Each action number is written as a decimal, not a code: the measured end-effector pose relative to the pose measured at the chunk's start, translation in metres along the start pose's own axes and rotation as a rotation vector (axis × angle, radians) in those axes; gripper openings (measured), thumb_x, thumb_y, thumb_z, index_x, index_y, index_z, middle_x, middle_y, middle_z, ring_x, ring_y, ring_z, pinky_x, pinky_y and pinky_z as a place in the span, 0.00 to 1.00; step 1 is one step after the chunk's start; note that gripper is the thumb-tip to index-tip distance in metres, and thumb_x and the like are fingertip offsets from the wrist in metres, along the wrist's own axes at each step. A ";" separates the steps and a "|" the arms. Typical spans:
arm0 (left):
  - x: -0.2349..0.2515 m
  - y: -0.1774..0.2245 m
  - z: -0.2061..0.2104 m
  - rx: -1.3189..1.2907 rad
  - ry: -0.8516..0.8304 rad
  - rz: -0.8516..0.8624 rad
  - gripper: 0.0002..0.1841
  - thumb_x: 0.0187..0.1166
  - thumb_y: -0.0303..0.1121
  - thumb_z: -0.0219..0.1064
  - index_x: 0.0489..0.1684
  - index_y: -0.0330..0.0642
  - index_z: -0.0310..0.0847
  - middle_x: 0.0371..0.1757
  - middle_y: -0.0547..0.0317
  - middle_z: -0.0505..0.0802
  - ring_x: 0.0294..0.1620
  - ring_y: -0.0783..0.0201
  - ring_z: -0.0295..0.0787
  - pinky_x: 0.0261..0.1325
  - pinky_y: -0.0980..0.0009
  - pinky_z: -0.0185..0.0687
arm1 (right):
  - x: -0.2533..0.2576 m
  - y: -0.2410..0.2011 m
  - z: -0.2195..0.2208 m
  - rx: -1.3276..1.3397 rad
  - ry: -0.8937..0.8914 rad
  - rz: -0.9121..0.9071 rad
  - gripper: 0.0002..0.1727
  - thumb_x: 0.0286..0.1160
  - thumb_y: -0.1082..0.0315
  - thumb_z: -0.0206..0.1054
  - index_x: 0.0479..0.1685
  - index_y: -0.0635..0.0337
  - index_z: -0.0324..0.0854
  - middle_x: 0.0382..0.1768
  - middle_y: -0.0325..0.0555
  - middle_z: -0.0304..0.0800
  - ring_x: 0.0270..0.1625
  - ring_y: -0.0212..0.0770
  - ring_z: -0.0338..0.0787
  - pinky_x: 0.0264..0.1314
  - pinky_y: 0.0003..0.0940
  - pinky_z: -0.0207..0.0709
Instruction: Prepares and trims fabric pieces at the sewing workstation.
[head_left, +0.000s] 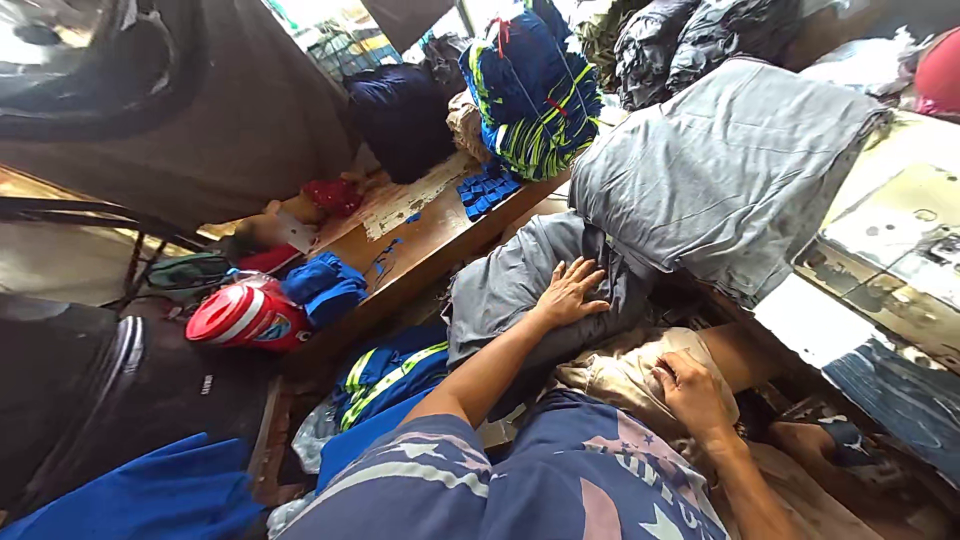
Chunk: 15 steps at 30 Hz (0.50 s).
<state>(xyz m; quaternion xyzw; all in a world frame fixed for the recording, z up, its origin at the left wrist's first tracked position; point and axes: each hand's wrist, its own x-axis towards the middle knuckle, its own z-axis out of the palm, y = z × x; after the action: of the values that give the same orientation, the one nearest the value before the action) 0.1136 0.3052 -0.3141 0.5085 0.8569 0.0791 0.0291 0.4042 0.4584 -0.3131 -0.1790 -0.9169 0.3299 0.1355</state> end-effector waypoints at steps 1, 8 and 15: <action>-0.001 -0.001 -0.001 -0.008 -0.006 -0.004 0.42 0.77 0.78 0.47 0.89 0.68 0.67 0.94 0.66 0.64 0.97 0.59 0.46 0.94 0.38 0.38 | 0.000 -0.004 -0.002 0.068 -0.039 0.020 0.08 0.77 0.65 0.70 0.41 0.58 0.90 0.40 0.49 0.91 0.44 0.48 0.92 0.47 0.54 0.87; -0.002 -0.002 -0.006 -0.054 -0.021 -0.024 0.43 0.76 0.79 0.46 0.89 0.68 0.66 0.94 0.66 0.65 0.97 0.60 0.46 0.94 0.38 0.36 | -0.016 -0.039 0.011 0.893 -0.472 -0.079 0.05 0.80 0.66 0.69 0.39 0.57 0.85 0.28 0.38 0.86 0.31 0.33 0.85 0.37 0.32 0.81; 0.003 -0.004 -0.003 -0.057 -0.010 -0.029 0.43 0.75 0.79 0.47 0.88 0.68 0.68 0.93 0.65 0.67 0.96 0.58 0.50 0.94 0.38 0.39 | -0.007 -0.020 0.027 0.893 -0.312 0.089 0.05 0.76 0.66 0.73 0.39 0.58 0.90 0.31 0.41 0.91 0.34 0.35 0.90 0.42 0.33 0.86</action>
<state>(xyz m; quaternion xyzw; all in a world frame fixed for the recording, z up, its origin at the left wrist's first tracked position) 0.1085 0.3052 -0.3117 0.4956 0.8614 0.1004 0.0489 0.3958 0.4259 -0.3213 -0.0905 -0.6863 0.7202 0.0458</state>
